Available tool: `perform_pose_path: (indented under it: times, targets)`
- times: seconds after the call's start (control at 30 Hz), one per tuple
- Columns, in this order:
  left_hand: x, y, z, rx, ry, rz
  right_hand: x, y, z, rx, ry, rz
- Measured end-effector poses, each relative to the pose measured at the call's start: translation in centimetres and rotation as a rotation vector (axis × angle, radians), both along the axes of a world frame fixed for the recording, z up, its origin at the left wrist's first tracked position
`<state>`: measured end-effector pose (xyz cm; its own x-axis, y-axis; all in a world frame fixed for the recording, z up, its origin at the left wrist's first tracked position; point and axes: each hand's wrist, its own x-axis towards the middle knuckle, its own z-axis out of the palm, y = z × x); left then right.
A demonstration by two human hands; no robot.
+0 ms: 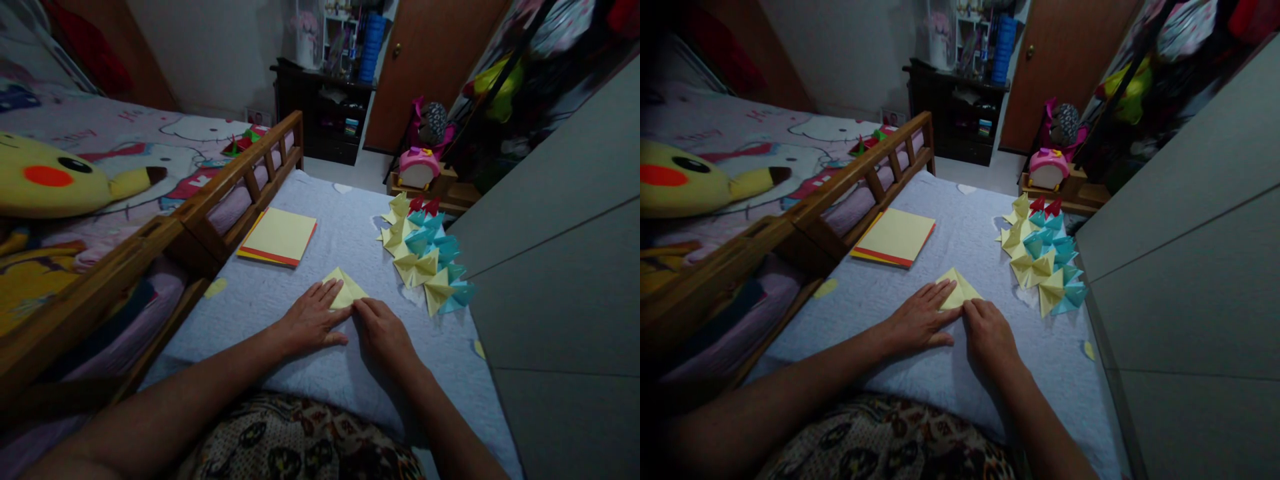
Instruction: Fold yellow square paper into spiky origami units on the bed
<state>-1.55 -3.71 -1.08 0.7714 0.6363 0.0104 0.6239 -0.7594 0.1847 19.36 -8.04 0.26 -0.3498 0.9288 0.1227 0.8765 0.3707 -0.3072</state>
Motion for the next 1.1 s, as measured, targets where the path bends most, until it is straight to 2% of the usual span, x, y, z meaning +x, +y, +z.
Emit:
perform_pose_path:
  times: [0.2, 0.47, 0.73, 0.93, 1.0, 1.1]
  targets:
    - [-2.8, -1.4, 0.7, 0.012, 0.076, 0.023, -1.0, 0.1, 1.2, -0.043, -0.167, 0.024]
    - [-6.7, -3.9, -0.1, 0.071, 0.087, 0.165, -2.0, 0.0, 1.8, -0.082, -0.307, 0.055]
    - [-8.1, -4.9, -0.1, 0.172, 0.040, 0.255, -3.4, -0.2, 1.7, -0.012, -0.260, 0.057]
    - [-7.7, -4.3, 1.1, 0.295, -0.019, 0.324, -4.4, -0.3, 2.2, -0.039, -0.261, 0.048]
    - [-6.7, -4.0, 1.3, 0.296, -0.057, 0.272, -4.9, -0.2, 2.5, -0.042, -0.319, 0.059]
    - [-5.3, -3.5, 1.1, 0.206, -0.058, 0.164, -5.7, -0.2, 2.9, -0.051, -0.402, 0.073]
